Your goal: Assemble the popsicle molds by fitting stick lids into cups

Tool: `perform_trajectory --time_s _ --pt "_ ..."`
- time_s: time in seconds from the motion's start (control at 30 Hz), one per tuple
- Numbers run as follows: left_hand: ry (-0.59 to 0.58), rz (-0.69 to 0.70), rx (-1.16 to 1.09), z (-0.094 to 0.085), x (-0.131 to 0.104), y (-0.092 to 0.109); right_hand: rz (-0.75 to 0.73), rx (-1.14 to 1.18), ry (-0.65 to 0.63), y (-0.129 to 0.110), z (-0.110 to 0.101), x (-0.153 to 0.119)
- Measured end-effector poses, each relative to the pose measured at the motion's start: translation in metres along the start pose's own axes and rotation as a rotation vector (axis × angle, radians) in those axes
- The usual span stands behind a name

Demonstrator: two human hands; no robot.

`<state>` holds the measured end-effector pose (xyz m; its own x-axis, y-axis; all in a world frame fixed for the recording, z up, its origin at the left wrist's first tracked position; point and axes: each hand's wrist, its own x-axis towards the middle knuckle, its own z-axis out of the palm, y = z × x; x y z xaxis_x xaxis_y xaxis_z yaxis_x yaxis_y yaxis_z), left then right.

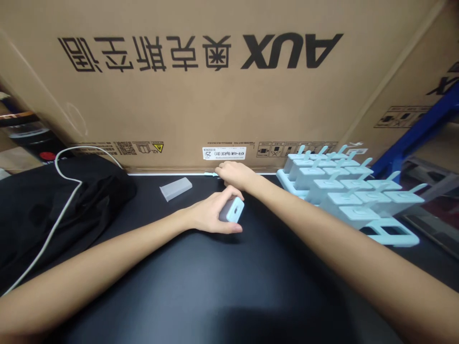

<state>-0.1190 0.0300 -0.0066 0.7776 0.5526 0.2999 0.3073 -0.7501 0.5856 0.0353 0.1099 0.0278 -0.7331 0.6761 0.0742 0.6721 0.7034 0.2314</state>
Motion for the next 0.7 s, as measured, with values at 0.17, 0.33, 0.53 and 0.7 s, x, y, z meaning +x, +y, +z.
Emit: perform_trajectory --time_s 0.17,0.33,0.53,0.7 --pt "0.028 0.121 -0.062 -0.005 0.006 0.001 0.030 0.018 -0.033 0.006 -0.009 -0.011" --pt "-0.081 0.150 -0.012 -0.005 0.005 0.001 0.023 0.052 -0.096 0.013 -0.016 -0.018" --pt "-0.124 0.193 0.065 -0.005 0.004 0.008 0.041 0.051 -0.174 0.012 -0.014 -0.016" --pt "-0.035 0.203 -0.008 -0.006 0.006 0.005 0.053 0.122 -0.151 0.008 -0.017 -0.018"
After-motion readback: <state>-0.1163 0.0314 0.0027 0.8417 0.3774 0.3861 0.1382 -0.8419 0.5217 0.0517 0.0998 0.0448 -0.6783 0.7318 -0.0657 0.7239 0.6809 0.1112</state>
